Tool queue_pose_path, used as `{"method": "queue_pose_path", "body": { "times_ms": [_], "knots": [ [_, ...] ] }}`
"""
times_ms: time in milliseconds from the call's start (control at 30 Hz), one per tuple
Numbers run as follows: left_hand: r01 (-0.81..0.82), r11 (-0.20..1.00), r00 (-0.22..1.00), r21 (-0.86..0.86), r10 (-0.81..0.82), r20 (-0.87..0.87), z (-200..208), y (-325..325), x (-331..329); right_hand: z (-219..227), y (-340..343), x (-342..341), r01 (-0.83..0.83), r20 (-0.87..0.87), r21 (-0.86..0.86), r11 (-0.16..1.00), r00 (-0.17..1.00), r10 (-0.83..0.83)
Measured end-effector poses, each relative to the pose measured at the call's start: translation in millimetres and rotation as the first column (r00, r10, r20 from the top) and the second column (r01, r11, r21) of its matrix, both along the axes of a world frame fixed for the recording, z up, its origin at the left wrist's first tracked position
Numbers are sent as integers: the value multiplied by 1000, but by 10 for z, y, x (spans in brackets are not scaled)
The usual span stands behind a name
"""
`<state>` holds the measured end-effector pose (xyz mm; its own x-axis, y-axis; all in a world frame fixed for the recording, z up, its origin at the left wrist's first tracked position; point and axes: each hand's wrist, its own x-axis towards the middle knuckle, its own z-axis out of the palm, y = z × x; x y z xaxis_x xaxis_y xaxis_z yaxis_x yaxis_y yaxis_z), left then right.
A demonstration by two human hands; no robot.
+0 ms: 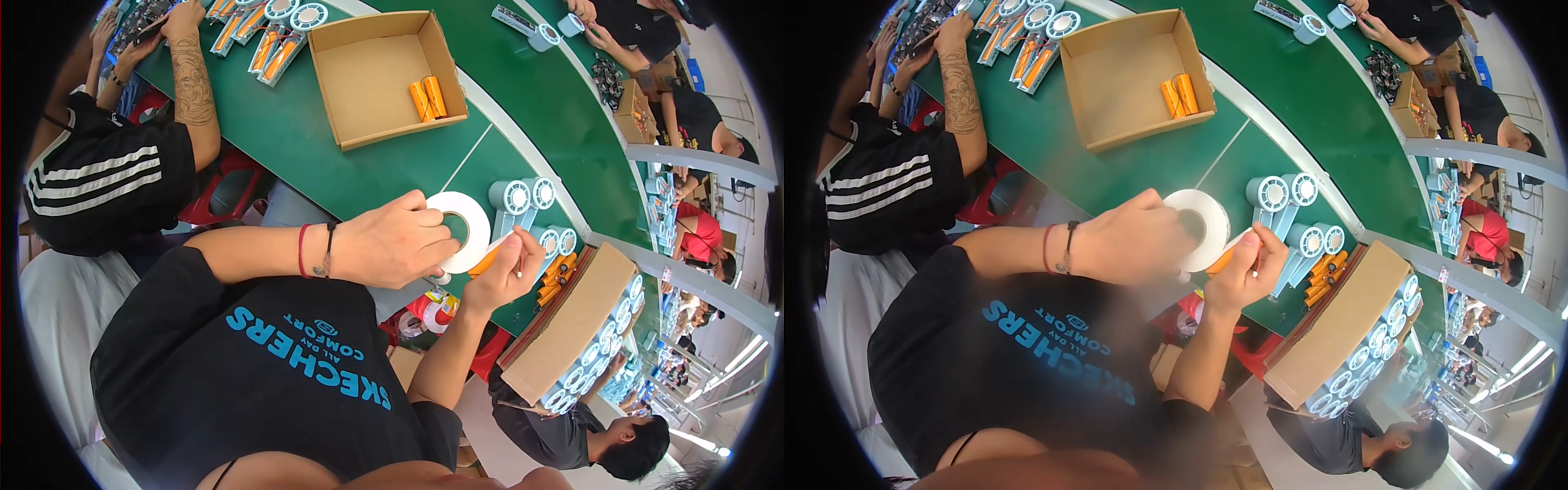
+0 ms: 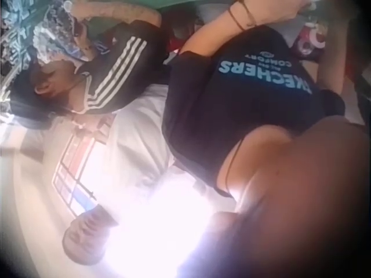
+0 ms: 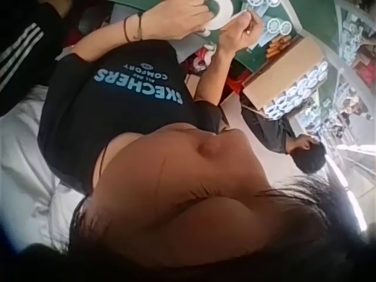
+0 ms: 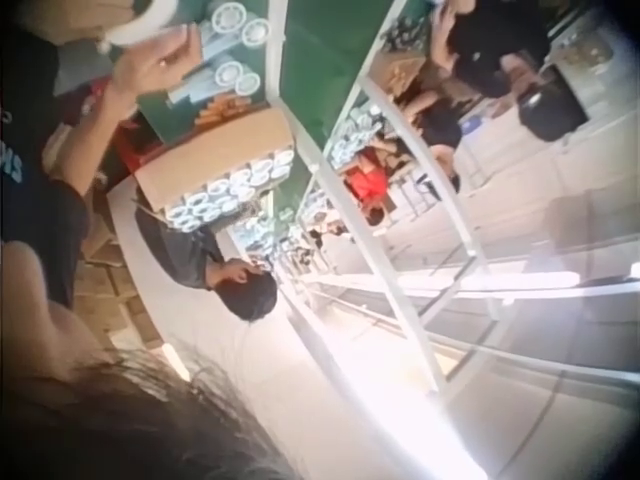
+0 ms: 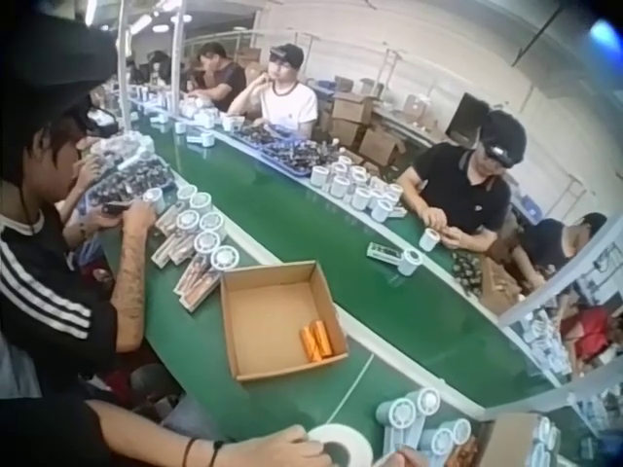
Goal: Assembling small circular white frames by applying adhesive rings and attaching orange components.
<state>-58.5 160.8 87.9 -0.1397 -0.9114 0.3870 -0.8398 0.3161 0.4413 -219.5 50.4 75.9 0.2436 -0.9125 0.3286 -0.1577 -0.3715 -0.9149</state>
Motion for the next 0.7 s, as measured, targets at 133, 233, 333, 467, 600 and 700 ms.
{"method": "queue_pose_path", "body": {
  "times_ms": [133,233,333,467,600,700],
  "knots": [
    [-25,1000,1000,18,25,3,-69,-3,-43,0,68,99,117,-33,-40,992,992,-118],
    [-32,999,999,29,32,0,-131,-7,-54,140,33,-10,23,-53,146,989,998,-15],
    [16,998,999,63,-13,-51,-130,2,-89,152,24,-52,-10,-63,222,975,998,25],
    [13,996,984,92,3,-176,-135,14,-223,73,46,-2,105,-41,101,989,994,-101],
    [-26,995,966,93,49,-253,-108,-18,-269,102,128,71,298,30,-45,953,954,-297],
    [-11,991,961,137,49,-273,-124,19,-223,194,158,64,265,2,6,964,964,-265]
  ]
}}
